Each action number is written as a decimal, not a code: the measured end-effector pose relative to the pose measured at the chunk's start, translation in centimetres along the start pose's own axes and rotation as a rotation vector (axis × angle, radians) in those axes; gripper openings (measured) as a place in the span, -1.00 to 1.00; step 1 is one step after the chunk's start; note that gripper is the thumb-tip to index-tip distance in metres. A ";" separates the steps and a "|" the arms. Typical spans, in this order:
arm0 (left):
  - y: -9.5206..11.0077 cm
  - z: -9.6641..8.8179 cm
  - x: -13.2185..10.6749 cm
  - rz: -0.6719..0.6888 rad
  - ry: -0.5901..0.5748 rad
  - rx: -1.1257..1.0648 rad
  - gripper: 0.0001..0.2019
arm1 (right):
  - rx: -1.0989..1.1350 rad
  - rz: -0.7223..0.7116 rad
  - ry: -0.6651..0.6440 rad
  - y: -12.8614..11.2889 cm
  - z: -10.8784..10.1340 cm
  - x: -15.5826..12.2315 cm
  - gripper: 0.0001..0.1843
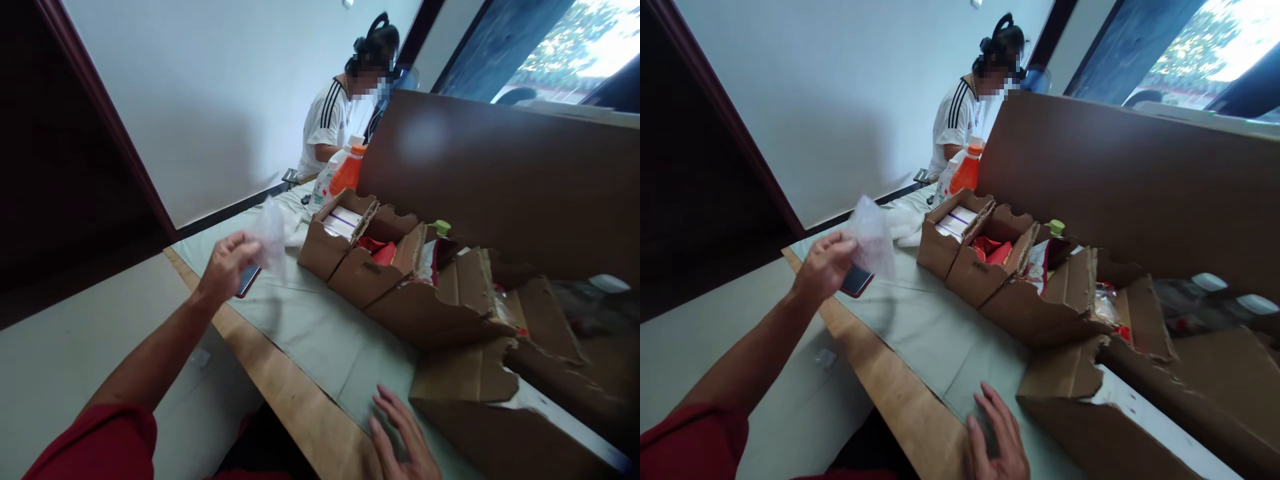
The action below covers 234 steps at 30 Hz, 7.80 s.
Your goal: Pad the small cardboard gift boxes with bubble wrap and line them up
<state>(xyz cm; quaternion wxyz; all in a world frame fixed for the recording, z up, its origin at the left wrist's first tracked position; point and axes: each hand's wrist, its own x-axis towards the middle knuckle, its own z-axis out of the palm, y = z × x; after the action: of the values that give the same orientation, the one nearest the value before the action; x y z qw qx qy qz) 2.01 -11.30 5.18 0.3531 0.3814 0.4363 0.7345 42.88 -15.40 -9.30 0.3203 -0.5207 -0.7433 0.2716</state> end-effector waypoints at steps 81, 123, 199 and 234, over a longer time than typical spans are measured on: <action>-7.1 2.6 19.8 -0.103 0.011 0.757 -0.45 | 0.918 0.658 -0.174 -3.5 1.9 8.8 -0.45; -8.2 13.2 -15.7 -0.974 -0.726 0.280 -0.69 | 0.836 0.474 0.258 2.0 -11.8 -12.5 -0.81; -15.9 20.6 -15.7 0.032 -0.758 0.619 -0.27 | -0.512 0.148 0.516 -0.9 -25.7 -6.1 -0.50; -10.1 7.5 -18.5 0.329 -0.721 1.501 -0.76 | -0.573 0.199 0.238 6.8 -12.6 -14.5 -0.55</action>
<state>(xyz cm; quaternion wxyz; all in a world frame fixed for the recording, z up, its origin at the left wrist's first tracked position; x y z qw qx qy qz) 18.94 -20.50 -6.17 0.0124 0.7839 0.6079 0.1257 60.20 -26.16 -8.93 0.2173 -0.6879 -0.6922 0.0188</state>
